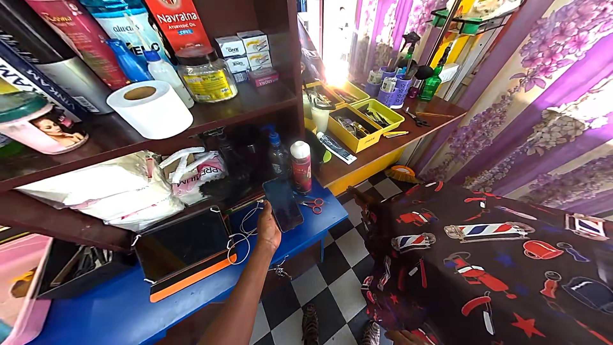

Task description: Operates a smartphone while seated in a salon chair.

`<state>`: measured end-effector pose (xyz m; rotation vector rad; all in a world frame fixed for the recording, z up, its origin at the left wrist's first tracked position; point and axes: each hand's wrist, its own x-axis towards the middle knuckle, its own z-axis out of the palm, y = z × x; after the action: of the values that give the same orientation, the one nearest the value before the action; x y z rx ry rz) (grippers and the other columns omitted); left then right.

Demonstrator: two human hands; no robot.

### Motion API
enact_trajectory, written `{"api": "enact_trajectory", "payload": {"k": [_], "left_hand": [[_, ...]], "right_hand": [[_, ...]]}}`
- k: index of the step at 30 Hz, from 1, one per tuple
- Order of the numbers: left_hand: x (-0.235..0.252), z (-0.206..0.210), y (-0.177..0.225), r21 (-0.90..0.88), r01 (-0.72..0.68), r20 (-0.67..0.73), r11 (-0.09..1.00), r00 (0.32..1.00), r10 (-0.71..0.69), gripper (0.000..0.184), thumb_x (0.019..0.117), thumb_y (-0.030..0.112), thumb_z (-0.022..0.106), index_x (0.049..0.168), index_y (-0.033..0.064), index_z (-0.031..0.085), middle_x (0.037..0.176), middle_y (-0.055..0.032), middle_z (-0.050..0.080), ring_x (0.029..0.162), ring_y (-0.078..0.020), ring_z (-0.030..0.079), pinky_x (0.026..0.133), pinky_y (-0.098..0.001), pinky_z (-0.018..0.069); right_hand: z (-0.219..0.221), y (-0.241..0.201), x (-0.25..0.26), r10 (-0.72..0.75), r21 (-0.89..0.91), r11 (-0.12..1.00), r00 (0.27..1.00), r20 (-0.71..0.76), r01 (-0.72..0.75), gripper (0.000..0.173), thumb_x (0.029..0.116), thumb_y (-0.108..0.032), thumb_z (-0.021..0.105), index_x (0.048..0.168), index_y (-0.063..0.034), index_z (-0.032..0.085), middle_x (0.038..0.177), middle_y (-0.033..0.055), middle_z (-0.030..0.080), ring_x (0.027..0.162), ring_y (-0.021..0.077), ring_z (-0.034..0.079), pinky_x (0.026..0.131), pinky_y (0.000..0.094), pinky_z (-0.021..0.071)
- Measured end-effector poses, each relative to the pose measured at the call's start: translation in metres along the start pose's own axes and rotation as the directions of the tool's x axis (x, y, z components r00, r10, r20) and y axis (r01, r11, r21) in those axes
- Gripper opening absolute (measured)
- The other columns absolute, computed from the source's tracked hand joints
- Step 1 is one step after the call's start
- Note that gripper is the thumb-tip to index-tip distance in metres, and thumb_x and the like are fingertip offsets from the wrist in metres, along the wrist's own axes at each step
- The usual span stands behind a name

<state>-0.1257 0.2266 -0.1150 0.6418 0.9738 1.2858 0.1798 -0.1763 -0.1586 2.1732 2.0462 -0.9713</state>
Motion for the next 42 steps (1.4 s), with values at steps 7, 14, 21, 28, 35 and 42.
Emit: {"api": "enact_trajectory", "payload": {"k": [7,14,21,28,35,42], "left_hand": [[-0.041,0.027,0.016,-0.01,0.097,0.013,0.995,0.995,-0.097,0.056,0.1055,0.057,0.037,0.144,0.0196,0.053,0.137,-0.0057,0.063,0.127,-0.0239,0.06,0.104,-0.052,0.0495],[-0.125,0.087,0.045,0.131,0.16,0.118,0.978,0.977,-0.176,0.071,0.1029,0.066,0.025,0.145,0.0158,0.053,0.136,-0.008,0.064,0.127,-0.0247,0.059,0.106,-0.0515,0.049],[-0.177,0.13,0.056,0.185,0.164,0.172,0.969,0.965,-0.197,0.051,0.1073,0.045,0.043,0.147,0.0132,0.052,0.146,-0.0084,0.056,0.137,-0.023,0.051,0.113,-0.0474,0.0433],[-0.209,0.154,0.06,0.174,0.14,0.304,0.975,0.934,-0.188,0.047,0.1081,0.035,0.044,0.142,0.0046,0.054,0.138,-0.0166,0.06,0.13,-0.0285,0.057,0.11,-0.0489,0.0469],[-0.229,0.168,0.057,0.188,0.168,0.343,0.968,0.912,-0.225,0.056,0.1085,0.045,0.038,0.146,0.0054,0.049,0.142,-0.0164,0.058,0.132,-0.0288,0.055,0.111,-0.0488,0.0458],[-0.237,0.173,0.05,0.179,0.195,0.372,0.964,0.894,-0.25,0.057,0.1094,0.046,0.034,0.147,0.0046,0.047,0.141,-0.0177,0.058,0.13,-0.0302,0.056,0.11,-0.0503,0.0466]], "right_hand": [[-0.002,0.005,0.001,0.008,0.0,1.0,1.0,-0.014,-0.008,0.035,0.1025,-0.047,0.053,0.129,-0.027,0.065,0.112,0.0065,0.072,0.099,0.0296,0.071,0.081,0.0581,0.0579],[0.001,0.01,0.006,-0.006,0.012,1.0,0.999,-0.033,0.007,0.037,0.1015,-0.051,0.053,0.13,-0.0301,0.064,0.112,0.0024,0.072,0.098,0.0251,0.072,0.08,0.0551,0.0589],[-0.004,0.015,0.002,-0.043,0.058,0.997,0.998,-0.046,0.046,0.039,0.1033,-0.052,0.049,0.13,-0.0277,0.065,0.116,0.0048,0.072,0.102,0.0279,0.071,0.084,0.0573,0.0579],[0.003,0.03,-0.002,-0.052,0.072,0.996,0.996,-0.067,0.057,0.043,0.1037,-0.055,0.046,0.132,-0.0278,0.063,0.116,0.0051,0.072,0.102,0.0277,0.071,0.084,0.0568,0.058],[0.002,0.032,-0.007,-0.055,0.085,0.994,0.994,-0.09,0.062,0.042,0.1038,-0.054,0.047,0.131,-0.0276,0.064,0.115,0.0049,0.072,0.101,0.0275,0.071,0.084,0.0563,0.0581],[-0.001,0.03,-0.016,-0.049,0.089,0.994,0.994,-0.099,0.058,0.042,0.104,-0.054,0.046,0.131,-0.0281,0.064,0.114,0.0047,0.072,0.1,0.0272,0.072,0.082,0.0559,0.0587]]}}
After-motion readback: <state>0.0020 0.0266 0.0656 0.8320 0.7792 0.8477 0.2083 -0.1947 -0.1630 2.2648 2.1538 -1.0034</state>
